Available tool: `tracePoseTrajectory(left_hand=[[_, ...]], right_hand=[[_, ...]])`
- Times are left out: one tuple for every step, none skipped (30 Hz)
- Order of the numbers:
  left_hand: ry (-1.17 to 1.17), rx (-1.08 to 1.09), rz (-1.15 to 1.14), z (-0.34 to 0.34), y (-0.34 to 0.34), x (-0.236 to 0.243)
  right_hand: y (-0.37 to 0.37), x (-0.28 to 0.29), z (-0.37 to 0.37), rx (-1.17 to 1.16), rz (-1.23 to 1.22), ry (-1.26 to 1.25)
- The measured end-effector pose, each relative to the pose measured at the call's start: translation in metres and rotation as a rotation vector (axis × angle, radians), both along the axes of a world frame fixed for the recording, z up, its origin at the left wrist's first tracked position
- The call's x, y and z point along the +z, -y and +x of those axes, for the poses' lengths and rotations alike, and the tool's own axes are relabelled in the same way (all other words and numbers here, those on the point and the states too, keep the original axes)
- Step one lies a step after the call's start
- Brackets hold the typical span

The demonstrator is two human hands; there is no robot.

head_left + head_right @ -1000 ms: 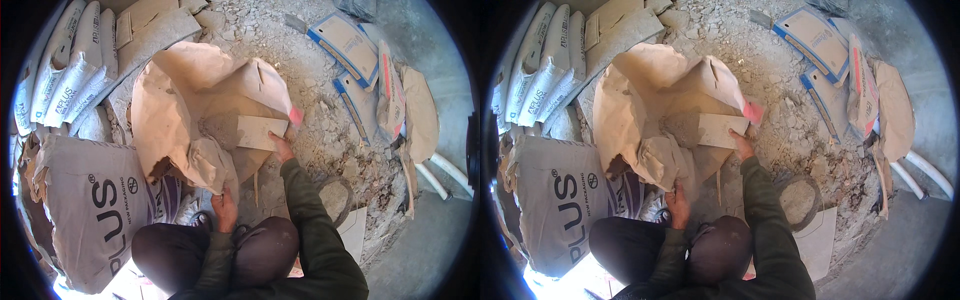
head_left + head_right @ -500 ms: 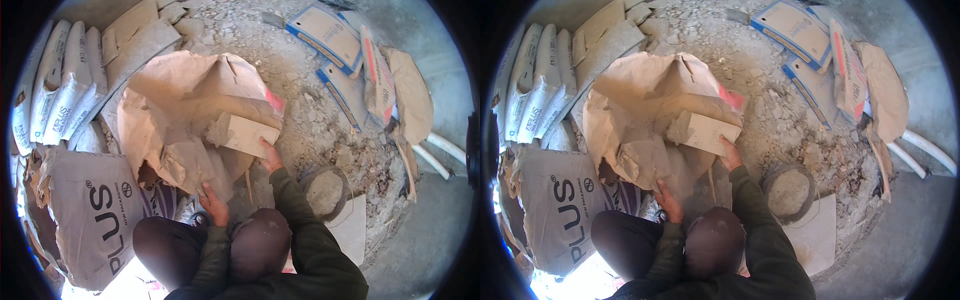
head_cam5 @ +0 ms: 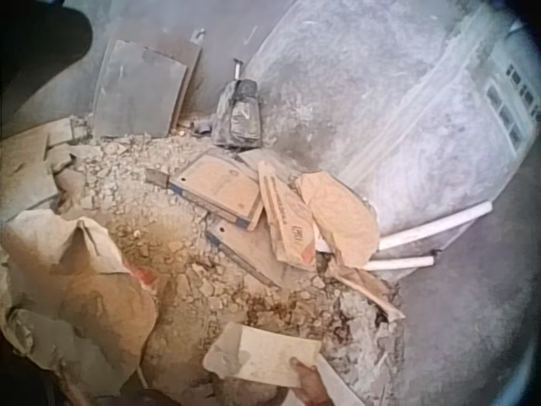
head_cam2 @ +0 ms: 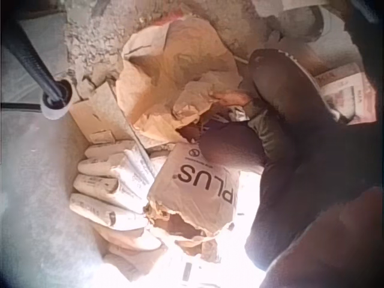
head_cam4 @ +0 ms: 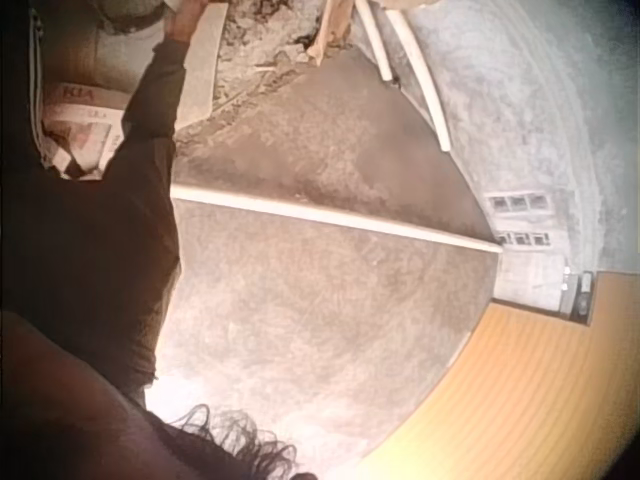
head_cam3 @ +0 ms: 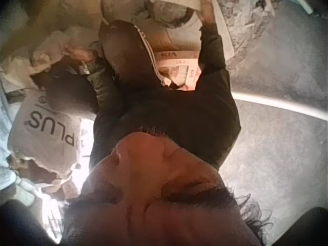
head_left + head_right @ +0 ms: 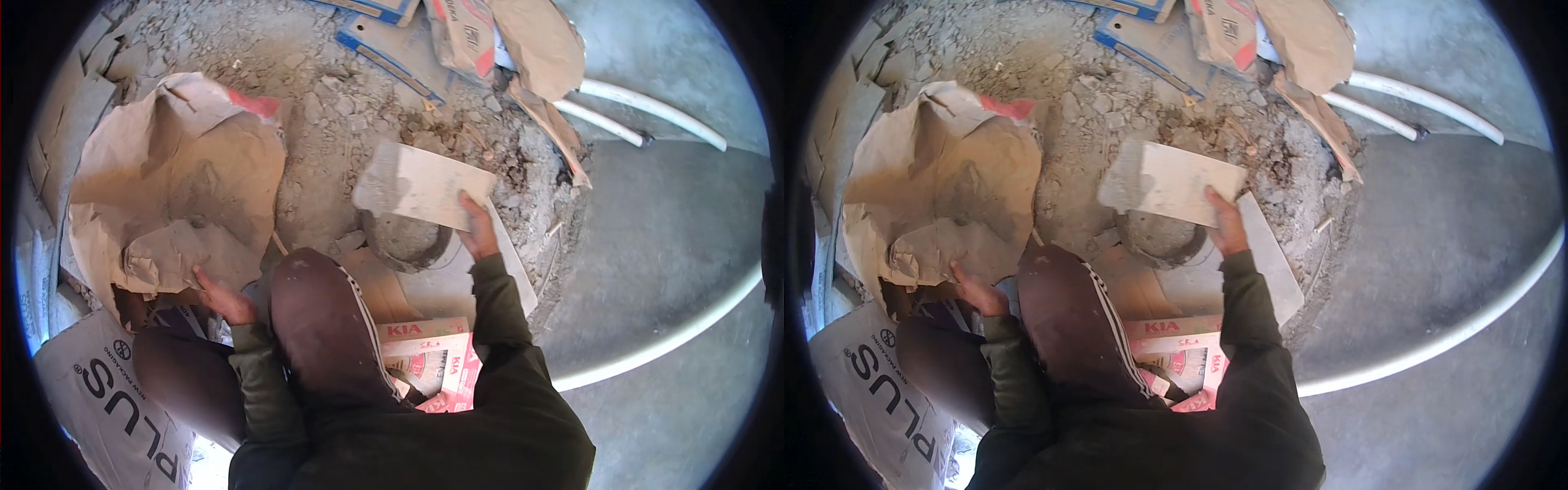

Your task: The person reaches into a bag of dry mortar and uses a small tile to scoop and spread the material onto the back of the tile, repeating the scooping and spreading motion.

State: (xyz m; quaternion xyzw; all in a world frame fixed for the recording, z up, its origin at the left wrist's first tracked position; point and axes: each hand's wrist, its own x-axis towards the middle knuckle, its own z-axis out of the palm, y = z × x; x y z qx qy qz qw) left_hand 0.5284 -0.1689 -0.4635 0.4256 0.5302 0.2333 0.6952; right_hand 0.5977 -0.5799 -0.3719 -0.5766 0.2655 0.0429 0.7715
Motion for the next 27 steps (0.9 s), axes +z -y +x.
tracePoseTrajectory(left_hand=[[0.057,-0.004,-0.011,0.000,-0.001,-0.003],[0.058,-0.012,-0.016,0.001,-0.003,-0.007],[0.023,0.002,-0.023,0.002,-0.005,-0.010],[-0.010,0.021,-0.024,0.003,-0.008,-0.013],[-0.008,0.023,-0.023,0.002,-0.011,-0.018],[0.017,0.025,-0.002,0.001,-0.014,-0.023],[0.046,0.023,0.011,0.003,-0.011,-0.028],[0.049,0.023,0.006,0.005,-0.008,-0.024],[0.040,0.013,-0.017,0.007,-0.004,-0.020],[0.030,0.006,-0.033,0.009,-0.004,-0.016],[0.030,0.010,-0.030,0.010,-0.003,-0.016],[0.042,0.022,-0.010,0.010,-0.003,-0.018],[0.052,0.030,0.003,0.012,0.000,-0.015],[0.051,0.030,0.000,0.013,0.003,-0.012],[0.052,0.026,-0.007,0.013,0.004,-0.009],[0.052,0.026,-0.010,0.013,0.004,-0.005],[0.050,0.027,-0.011,0.011,0.002,-0.008],[0.060,0.021,0.006,0.009,-0.001,-0.014],[0.067,0.016,0.025,0.005,-0.005,-0.019],[0.065,0.017,0.018,0.006,-0.002,-0.015],[0.052,0.021,0.001,0.006,0.000,-0.011],[0.042,0.024,-0.015,0.006,0.000,-0.007],[0.042,0.024,-0.020,0.006,0.001,-0.007],[0.033,0.019,-0.022,0.006,0.001,-0.007],[0.024,0.013,-0.024,0.005,0.001,-0.007],[0.023,0.011,-0.027,0.005,0.000,-0.011],[0.022,0.020,-0.017,0.005,0.000,-0.016]], right_hand=[[0.026,0.006,-0.011,-0.045,-0.016,-0.024],[0.044,0.012,-0.024,-0.065,-0.082,-0.034],[0.057,0.018,-0.038,-0.083,-0.148,-0.045],[0.068,0.023,-0.050,-0.084,-0.149,-0.043],[0.075,0.026,-0.062,-0.102,-0.195,-0.126],[0.080,0.025,-0.072,-0.119,-0.239,-0.210],[0.085,0.020,-0.082,-0.120,-0.246,-0.204],[0.089,0.014,-0.092,-0.138,-0.271,-0.206],[0.095,0.008,-0.098,-0.155,-0.296,-0.208],[0.089,0.004,-0.096,-0.196,-0.299,-0.233],[0.085,0.001,-0.094,-0.192,-0.296,-0.232],[0.081,-0.001,-0.090,-0.160,-0.290,-0.241],[0.079,-0.001,-0.087,-0.133,-0.289,-0.251],[0.080,-0.006,-0.084,-0.137,-0.288,-0.232],[0.082,-0.006,-0.081,-0.138,-0.292,-0.233],[0.082,-0.003,-0.075,-0.033,-0.405,-0.222],[0.081,-0.001,-0.070,0.073,-0.518,-0.209],[0.082,0.004,-0.068,0.074,-0.520,-0.211],[0.072,0.018,-0.061,0.164,-0.641,-0.238],[0.068,0.032,-0.055,0.249,-0.770,-0.262],[0.069,0.036,-0.050,0.249,-0.776,-0.264],[0.069,0.041,-0.045,0.288,-0.803,-0.255],[0.070,0.044,-0.041,0.328,-0.829,-0.245],[0.070,0.043,-0.037,0.326,-0.833,-0.246],[0.067,0.041,-0.034,0.253,-0.794,-0.242],[0.064,0.038,-0.033,0.180,-0.754,-0.237],[0.060,0.033,-0.033,0.177,-0.757,-0.238]])
